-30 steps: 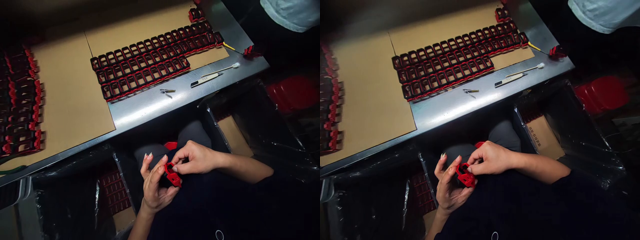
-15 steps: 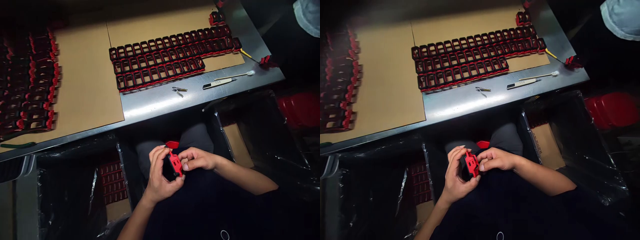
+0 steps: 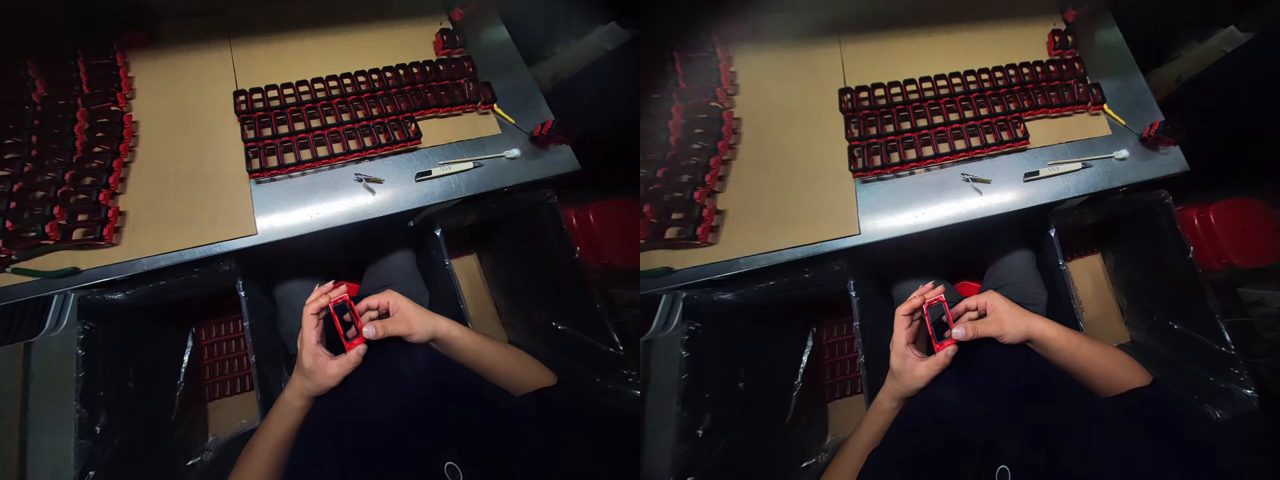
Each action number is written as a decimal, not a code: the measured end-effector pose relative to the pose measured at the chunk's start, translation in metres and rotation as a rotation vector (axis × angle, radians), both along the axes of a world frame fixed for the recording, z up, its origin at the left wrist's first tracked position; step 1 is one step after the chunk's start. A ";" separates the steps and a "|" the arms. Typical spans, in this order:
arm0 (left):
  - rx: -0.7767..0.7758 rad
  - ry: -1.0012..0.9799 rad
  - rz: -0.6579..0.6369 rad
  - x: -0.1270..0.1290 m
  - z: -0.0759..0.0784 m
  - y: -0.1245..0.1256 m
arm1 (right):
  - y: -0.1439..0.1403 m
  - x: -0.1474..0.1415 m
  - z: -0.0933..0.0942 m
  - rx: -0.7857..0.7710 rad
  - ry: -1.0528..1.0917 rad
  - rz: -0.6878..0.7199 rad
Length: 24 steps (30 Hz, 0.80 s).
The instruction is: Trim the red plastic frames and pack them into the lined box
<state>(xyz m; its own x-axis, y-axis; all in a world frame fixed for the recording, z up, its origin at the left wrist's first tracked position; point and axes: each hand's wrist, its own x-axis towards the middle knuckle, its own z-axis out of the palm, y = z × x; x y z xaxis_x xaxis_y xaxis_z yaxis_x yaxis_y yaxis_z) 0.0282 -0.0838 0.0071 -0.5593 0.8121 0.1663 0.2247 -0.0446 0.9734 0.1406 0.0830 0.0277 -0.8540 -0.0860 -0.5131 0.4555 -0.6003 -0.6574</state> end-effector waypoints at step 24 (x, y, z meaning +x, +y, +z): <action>-0.143 -0.049 0.048 0.004 0.002 -0.001 | -0.005 -0.005 -0.006 -0.156 0.030 -0.096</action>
<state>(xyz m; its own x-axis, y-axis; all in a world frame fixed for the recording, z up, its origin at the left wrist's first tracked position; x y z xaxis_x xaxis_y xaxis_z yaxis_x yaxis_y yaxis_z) 0.0319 -0.0852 0.0088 -0.6023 0.7979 0.0222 0.1751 0.1049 0.9790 0.1355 0.0784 0.0214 -0.8767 -0.0798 -0.4744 0.3729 -0.7357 -0.5654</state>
